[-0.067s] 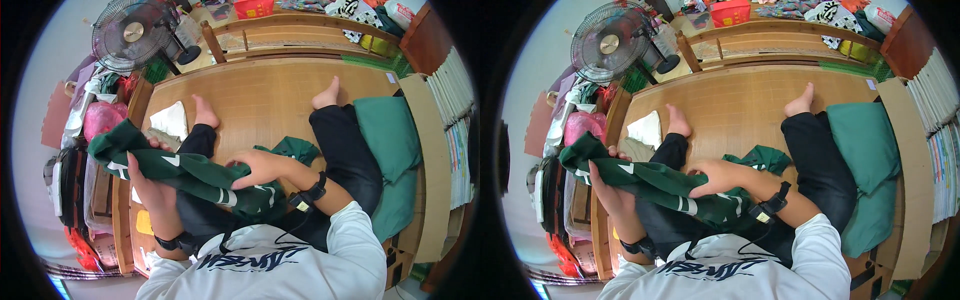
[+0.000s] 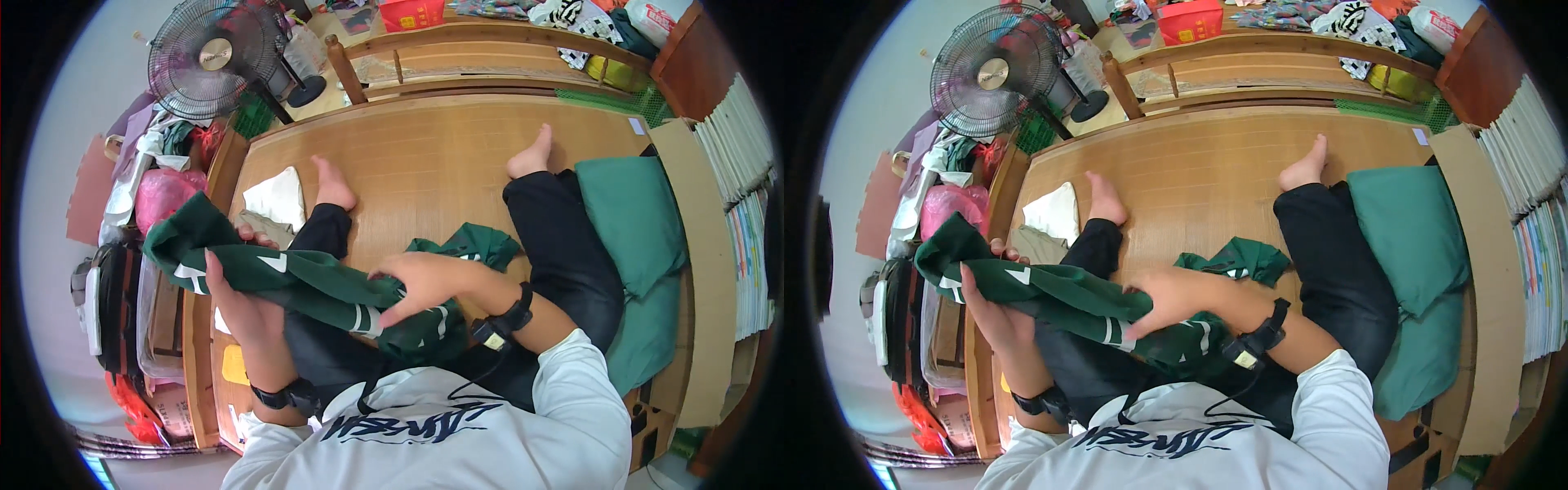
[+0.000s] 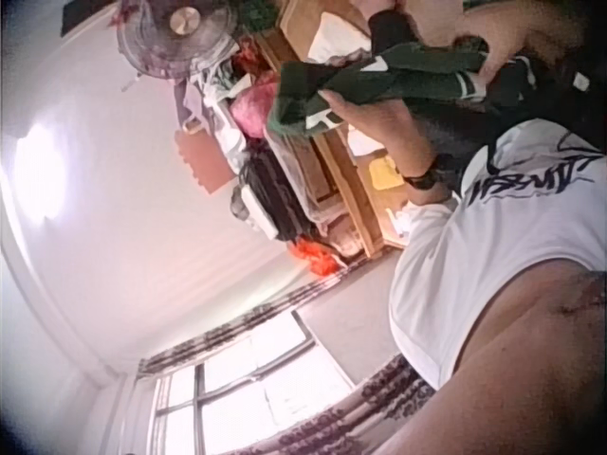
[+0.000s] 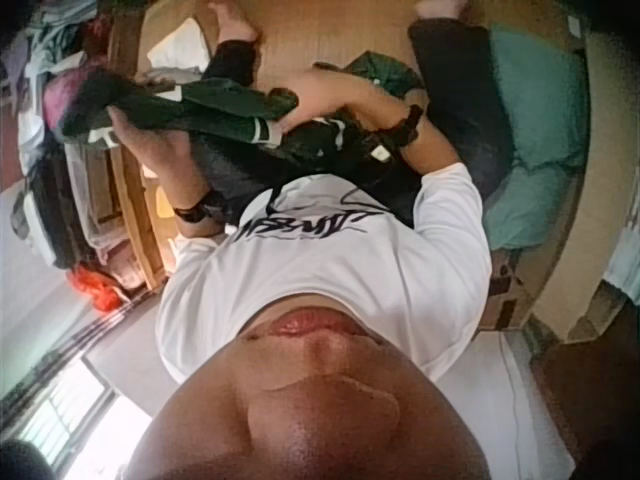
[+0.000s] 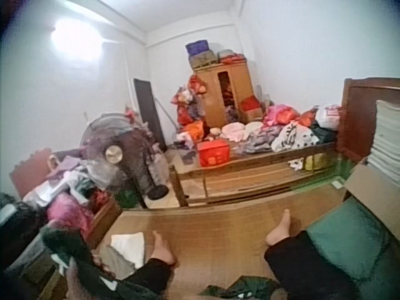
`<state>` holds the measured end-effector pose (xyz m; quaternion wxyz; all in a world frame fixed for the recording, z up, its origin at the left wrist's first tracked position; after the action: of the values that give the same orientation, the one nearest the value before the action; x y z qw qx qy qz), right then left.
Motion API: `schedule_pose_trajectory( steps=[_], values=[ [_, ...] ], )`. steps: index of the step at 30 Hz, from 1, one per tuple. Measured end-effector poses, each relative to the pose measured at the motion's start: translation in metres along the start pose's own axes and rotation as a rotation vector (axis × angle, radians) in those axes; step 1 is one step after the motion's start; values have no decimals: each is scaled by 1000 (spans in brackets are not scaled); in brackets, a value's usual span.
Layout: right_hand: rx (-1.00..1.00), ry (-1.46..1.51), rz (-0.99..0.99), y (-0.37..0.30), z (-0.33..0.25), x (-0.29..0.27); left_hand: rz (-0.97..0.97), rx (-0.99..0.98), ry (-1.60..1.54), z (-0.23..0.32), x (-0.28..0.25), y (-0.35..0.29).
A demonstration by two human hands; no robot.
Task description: Fold various items of clothing including pants, a sweatshirt, a polo shirt, and a sweater.
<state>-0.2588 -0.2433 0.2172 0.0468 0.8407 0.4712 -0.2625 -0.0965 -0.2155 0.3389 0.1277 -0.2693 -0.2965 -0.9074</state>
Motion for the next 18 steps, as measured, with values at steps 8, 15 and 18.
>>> schedule_pose_trajectory(
  steps=[8,15,18],
  values=[
    [84,114,483,10,37,-40,37,-14,179,5,-43,18],
    [-17,623,1048,-67,52,-149,160,-85,358,-36,-91,6],
    [-25,585,1068,-87,31,-150,225,-124,473,-63,-126,-1]
  ],
)
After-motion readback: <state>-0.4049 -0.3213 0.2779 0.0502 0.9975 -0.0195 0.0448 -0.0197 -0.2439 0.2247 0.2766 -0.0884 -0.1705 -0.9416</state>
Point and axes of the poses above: each hand's wrist, its own y-axis towards the middle knuckle, its own x-axis out of the palm, z = x × y, the point moved 8 cm from there along y, towards the middle knuckle, and after that the axes turned 15 degrees about x, right-handed, at the moved point
